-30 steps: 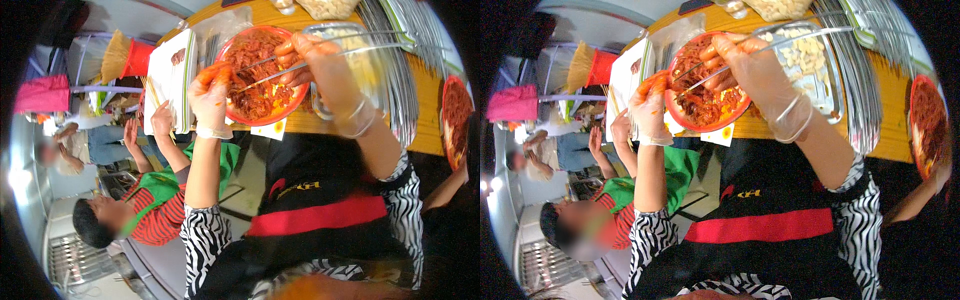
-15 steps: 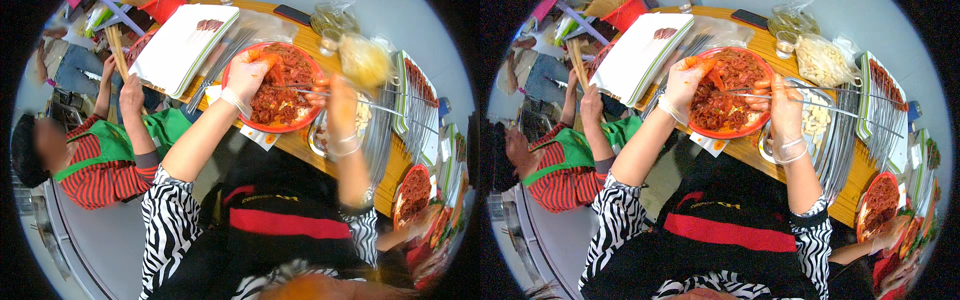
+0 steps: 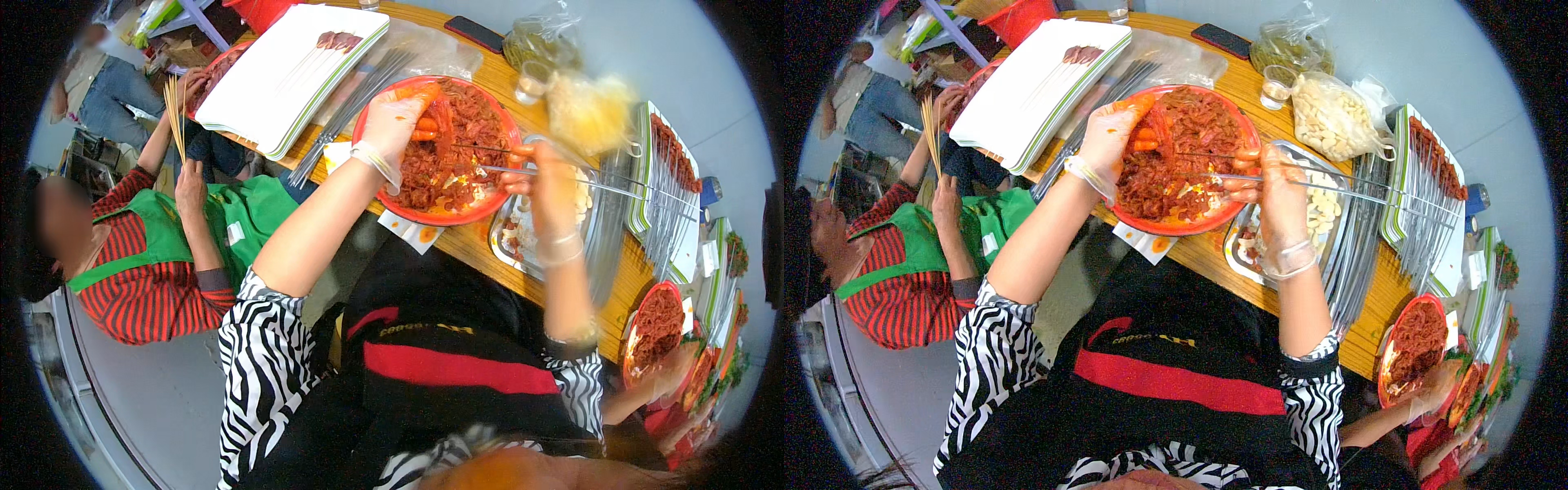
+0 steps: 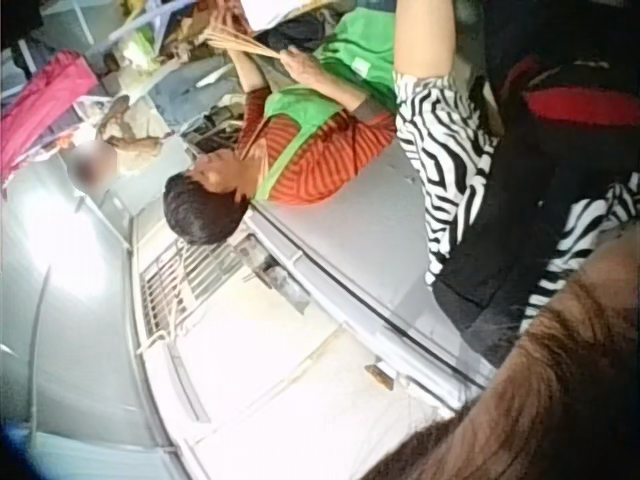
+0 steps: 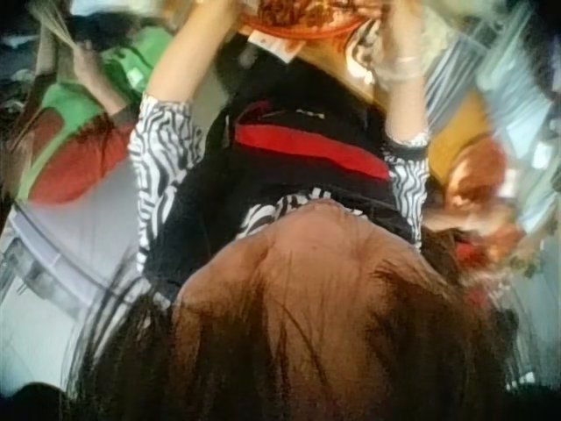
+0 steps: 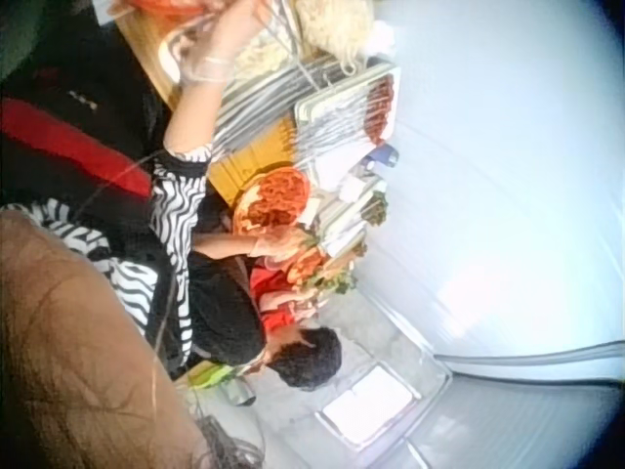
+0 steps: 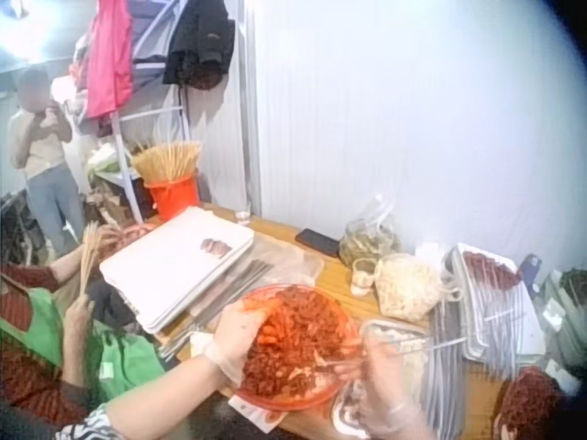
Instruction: The person threads seasoned meat and garlic cloves onto metal skewers. They pick up pieces of meat and garlic from a tray and a bowl, then slide them onto the skewers one by one.
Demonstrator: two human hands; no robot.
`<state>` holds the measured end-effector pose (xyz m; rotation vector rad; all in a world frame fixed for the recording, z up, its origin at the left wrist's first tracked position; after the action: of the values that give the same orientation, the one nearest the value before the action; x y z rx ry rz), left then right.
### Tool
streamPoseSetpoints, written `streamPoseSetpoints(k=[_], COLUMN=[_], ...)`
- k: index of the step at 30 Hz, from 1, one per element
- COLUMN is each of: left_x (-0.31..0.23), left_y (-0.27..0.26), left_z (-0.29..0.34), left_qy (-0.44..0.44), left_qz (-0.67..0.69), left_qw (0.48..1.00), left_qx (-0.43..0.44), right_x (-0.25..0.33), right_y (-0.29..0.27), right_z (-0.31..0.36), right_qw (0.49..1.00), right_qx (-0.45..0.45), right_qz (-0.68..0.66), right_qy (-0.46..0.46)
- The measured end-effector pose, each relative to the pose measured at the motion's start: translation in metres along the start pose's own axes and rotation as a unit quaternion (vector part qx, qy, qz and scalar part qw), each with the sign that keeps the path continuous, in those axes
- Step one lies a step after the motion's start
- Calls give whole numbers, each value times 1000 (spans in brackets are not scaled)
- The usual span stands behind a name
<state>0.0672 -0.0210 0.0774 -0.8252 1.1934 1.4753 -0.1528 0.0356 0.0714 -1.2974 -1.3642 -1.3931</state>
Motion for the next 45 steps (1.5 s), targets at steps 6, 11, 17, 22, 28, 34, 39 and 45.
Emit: streamPoseSetpoints(k=[6,11,17,22,28,34,39,45], left_x=[8,9,10,18,27,34,44,51], left_y=[-8,-5,16,23,19,13,15,12], left_z=[-7,3,15,15,11,6,0,-5], left_qy=[-50,-73,17,6,-17,-64,-43,-5], left_qz=[35,63,96,94,52,52,10,11], left_qw=[994,982,975,981,977,972,984,979], left_qx=[87,160,201,170,205,219,171,206], right_x=[9,13,9,5,-2,-3,-9,-7], right_y=[-10,4,5,0,-5,-6,-12,-15], right_z=[-12,-16,-19,-16,-20,-19,-18,-17], right_qw=[996,993,988,987,982,982,981,981], right_qx=[-13,-16,-47,-62,-70,-83,-89,-110], right_qz=[-91,-117,-137,-139,-165,-157,-158,-154], right_qy=[-15,-19,-49,-44,-57,-65,-62,-54])
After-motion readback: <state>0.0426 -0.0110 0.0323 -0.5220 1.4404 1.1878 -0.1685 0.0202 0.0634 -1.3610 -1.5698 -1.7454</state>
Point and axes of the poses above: each hand's wrist, its own z-axis away from the middle knuckle, its own y-axis out of the palm, x = y × z, the point moved 1 cm from there along -z, towards the middle knuckle, and after that the axes turned 11 degrees about -y, right-handed, at the moved point
